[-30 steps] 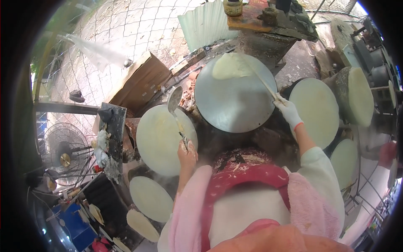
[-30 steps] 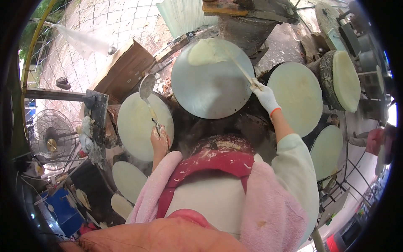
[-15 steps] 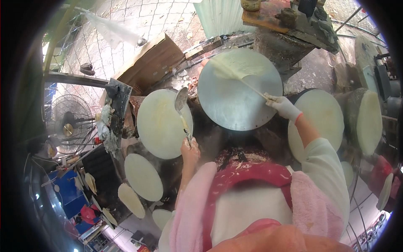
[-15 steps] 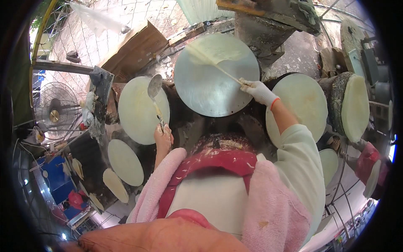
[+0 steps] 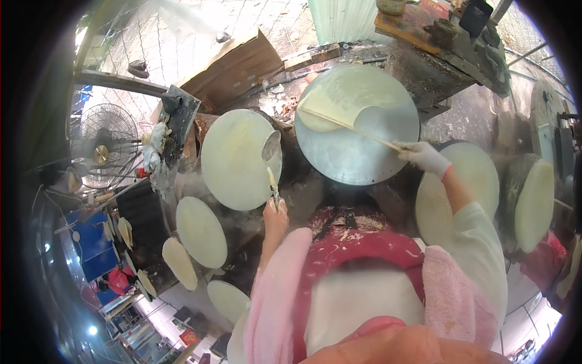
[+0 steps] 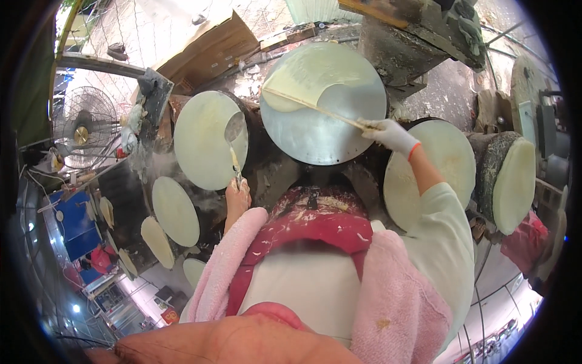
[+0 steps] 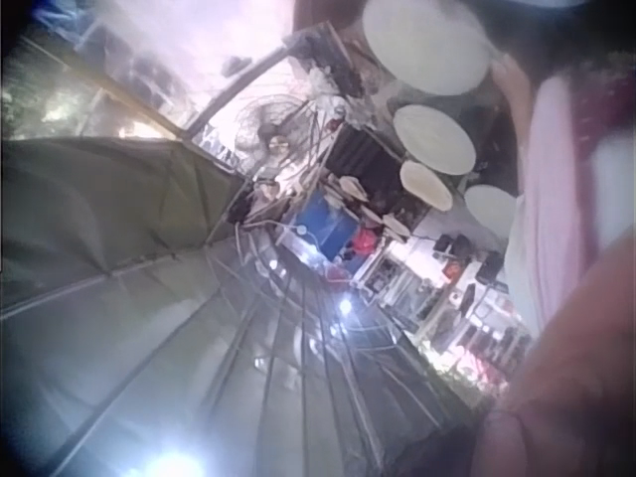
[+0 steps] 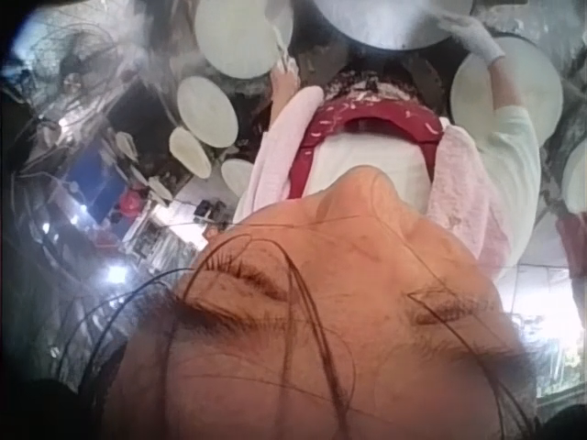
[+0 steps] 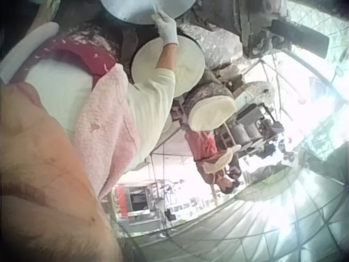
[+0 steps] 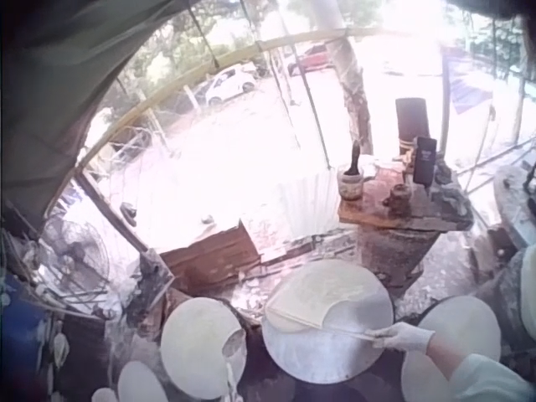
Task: The person uses a ladle to pour batter onto multiple hot plates and spreads it into thin circles using a wooden stick. The person also lifts and peels the cooked wrappers off the plates and places them on a stack nearby.
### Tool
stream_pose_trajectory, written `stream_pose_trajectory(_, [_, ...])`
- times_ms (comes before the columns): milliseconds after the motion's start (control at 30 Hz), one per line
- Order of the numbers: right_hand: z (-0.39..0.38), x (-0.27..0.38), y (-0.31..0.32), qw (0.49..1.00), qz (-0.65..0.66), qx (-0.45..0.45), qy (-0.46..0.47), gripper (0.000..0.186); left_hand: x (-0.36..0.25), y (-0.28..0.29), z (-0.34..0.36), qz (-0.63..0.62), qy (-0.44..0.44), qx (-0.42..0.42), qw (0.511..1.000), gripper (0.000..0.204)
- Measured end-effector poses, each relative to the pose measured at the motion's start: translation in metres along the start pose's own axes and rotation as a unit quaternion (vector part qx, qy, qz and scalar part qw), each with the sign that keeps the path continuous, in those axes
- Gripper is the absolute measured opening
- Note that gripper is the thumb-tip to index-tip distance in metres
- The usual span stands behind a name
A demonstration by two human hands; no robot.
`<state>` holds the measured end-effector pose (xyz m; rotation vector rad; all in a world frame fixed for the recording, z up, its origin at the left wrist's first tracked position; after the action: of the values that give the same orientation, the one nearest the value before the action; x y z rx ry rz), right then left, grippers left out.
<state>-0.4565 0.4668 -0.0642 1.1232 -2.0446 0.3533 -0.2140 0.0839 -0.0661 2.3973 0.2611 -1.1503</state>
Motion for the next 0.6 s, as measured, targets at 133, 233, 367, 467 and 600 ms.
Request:
stream_pose_trajectory(133, [0.035,-0.021,0.048,0.986,0.003,-0.139,0.096,0.049,0.002,0.001,0.027,0.059,-0.024,0.002,0.998,0.011])
stream_pose_trajectory(233, [0.039,-0.011,0.041,0.992,-0.016,-0.056,0.116,0.047,0.000,-0.001,0.062,0.218,-0.104,-0.034,0.970,0.021])
stream_pose_trajectory(367, [0.008,-0.016,0.028,0.998,-0.022,0.045,-0.027,0.045,-0.041,-0.021,0.081,0.343,-0.186,-0.037,0.920,0.023])
stream_pose_trajectory(467, [0.030,-0.056,0.050,0.990,0.028,-0.052,0.126,0.047,-0.055,-0.030,0.096,0.416,-0.209,-0.017,0.885,0.023])
stream_pose_trajectory(600, [0.043,-0.035,0.051,0.987,-0.066,-0.101,0.110,0.048,-0.061,-0.042,0.094,0.496,-0.241,0.031,0.834,0.021])
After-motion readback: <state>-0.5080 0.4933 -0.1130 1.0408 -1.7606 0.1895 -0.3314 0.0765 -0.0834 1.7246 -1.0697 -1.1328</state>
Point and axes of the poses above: each hand's wrist, its own z-axis towards the middle knuckle, its own y-axis out of the back of the hand, x = y × z, the point moved 2 cm from there along z, towards the middle knuckle, and after that the axes turned 5 degrees about x, right-handed, at the moved point
